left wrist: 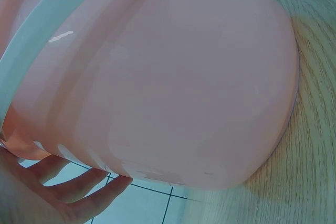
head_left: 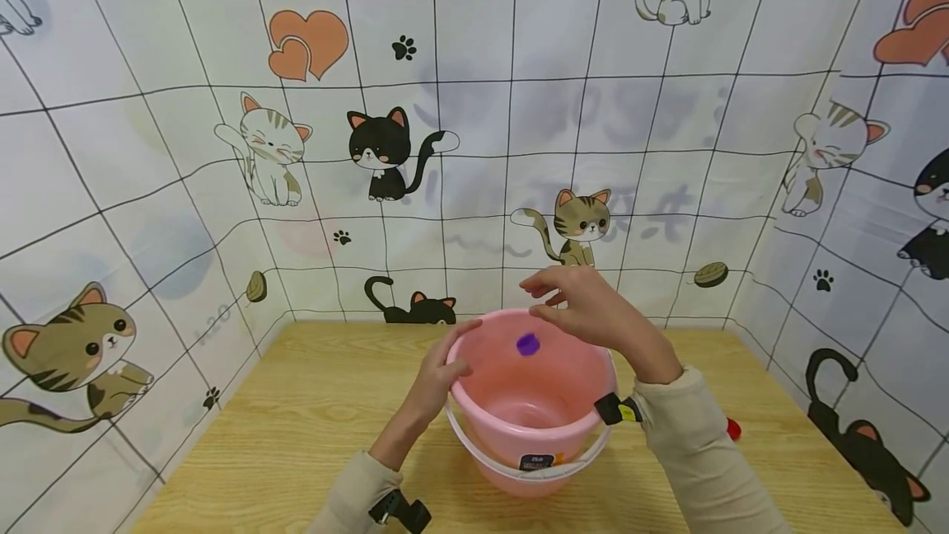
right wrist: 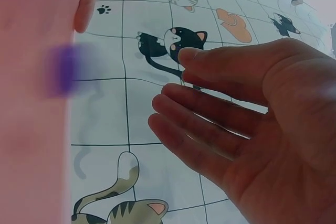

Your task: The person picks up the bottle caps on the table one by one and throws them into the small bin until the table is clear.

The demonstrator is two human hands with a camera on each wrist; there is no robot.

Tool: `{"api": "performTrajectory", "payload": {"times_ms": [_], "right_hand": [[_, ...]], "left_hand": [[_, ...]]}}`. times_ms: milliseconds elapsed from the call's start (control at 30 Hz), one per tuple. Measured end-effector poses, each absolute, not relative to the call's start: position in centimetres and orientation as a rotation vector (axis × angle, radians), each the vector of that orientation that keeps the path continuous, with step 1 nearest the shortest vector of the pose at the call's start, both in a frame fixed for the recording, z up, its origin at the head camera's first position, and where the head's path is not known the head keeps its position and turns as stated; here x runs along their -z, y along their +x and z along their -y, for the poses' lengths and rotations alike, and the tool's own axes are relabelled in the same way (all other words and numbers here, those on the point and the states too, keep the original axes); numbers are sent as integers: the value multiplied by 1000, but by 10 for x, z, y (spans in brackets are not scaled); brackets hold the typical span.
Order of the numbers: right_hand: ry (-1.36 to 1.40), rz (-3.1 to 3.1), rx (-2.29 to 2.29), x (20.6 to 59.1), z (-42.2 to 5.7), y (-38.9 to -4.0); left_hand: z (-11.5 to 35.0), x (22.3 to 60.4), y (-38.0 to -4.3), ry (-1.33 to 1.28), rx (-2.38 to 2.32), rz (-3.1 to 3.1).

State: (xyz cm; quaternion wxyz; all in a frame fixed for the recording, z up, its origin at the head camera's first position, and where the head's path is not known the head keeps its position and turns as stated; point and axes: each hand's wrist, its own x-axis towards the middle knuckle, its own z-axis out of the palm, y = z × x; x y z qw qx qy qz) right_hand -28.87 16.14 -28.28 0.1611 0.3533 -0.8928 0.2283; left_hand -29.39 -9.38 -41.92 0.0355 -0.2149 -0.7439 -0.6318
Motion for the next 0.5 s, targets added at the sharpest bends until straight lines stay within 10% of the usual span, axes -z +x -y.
{"api": "performTrajectory", "payload": {"times_ms": [500], "right_hand": [[1045, 2539, -674, 283, -162, -290]], "left_hand": [[93, 418, -295, -667, 1958, 2266]]}}
